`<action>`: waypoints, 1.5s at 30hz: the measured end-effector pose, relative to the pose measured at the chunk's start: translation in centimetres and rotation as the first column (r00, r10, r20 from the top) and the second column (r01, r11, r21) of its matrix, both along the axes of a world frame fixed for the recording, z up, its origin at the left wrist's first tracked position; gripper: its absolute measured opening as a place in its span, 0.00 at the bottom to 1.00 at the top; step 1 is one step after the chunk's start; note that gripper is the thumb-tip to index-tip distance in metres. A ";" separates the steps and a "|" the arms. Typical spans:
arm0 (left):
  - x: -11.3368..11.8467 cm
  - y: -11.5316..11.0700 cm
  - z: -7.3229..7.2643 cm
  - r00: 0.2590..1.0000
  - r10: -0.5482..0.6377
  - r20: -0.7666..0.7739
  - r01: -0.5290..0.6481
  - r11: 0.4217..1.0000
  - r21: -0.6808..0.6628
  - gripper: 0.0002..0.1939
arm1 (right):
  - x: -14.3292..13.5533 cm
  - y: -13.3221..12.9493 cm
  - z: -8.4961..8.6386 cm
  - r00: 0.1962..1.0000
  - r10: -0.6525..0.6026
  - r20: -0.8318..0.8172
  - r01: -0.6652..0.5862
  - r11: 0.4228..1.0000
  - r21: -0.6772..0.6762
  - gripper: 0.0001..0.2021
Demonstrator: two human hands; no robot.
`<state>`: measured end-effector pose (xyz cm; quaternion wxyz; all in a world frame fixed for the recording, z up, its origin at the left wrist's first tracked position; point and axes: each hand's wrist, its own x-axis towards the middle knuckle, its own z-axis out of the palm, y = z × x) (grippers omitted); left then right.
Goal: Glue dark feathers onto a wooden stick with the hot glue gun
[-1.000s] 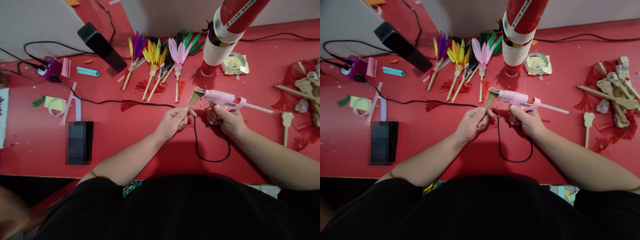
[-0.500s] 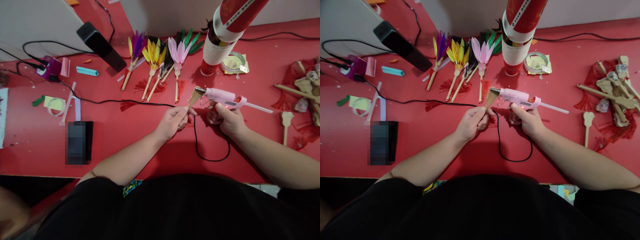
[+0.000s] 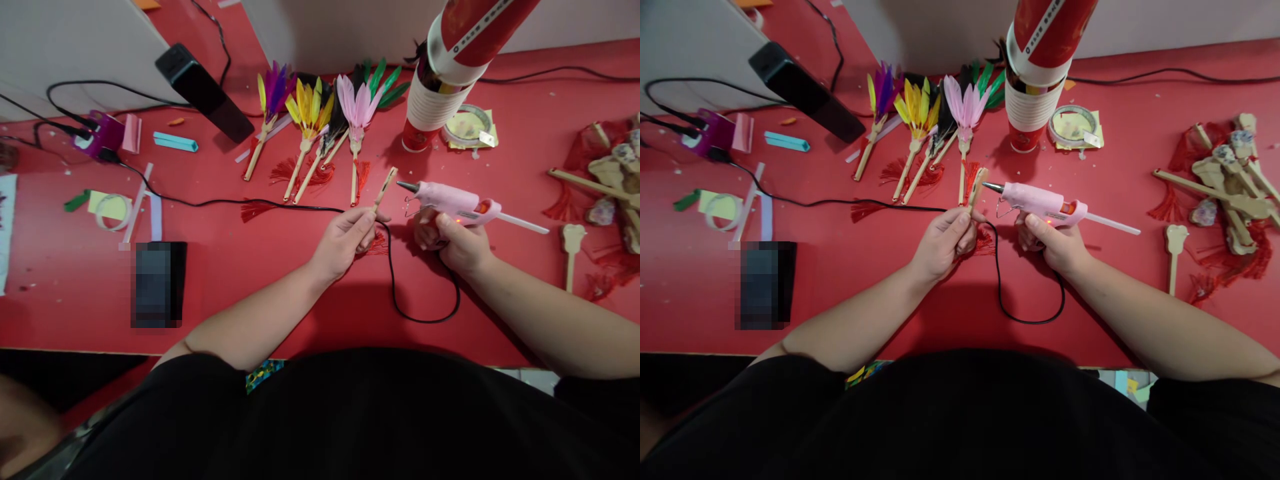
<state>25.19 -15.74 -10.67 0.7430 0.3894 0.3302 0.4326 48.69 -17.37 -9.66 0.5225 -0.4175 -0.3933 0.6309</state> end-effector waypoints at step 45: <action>-0.5 -0.3 0.6 0.983 -0.076 -0.167 0.089 0.994 0.071 0.36 | 0.5 0.0 -1.0 0.990 0.008 0.140 -0.022 0.995 0.097 0.36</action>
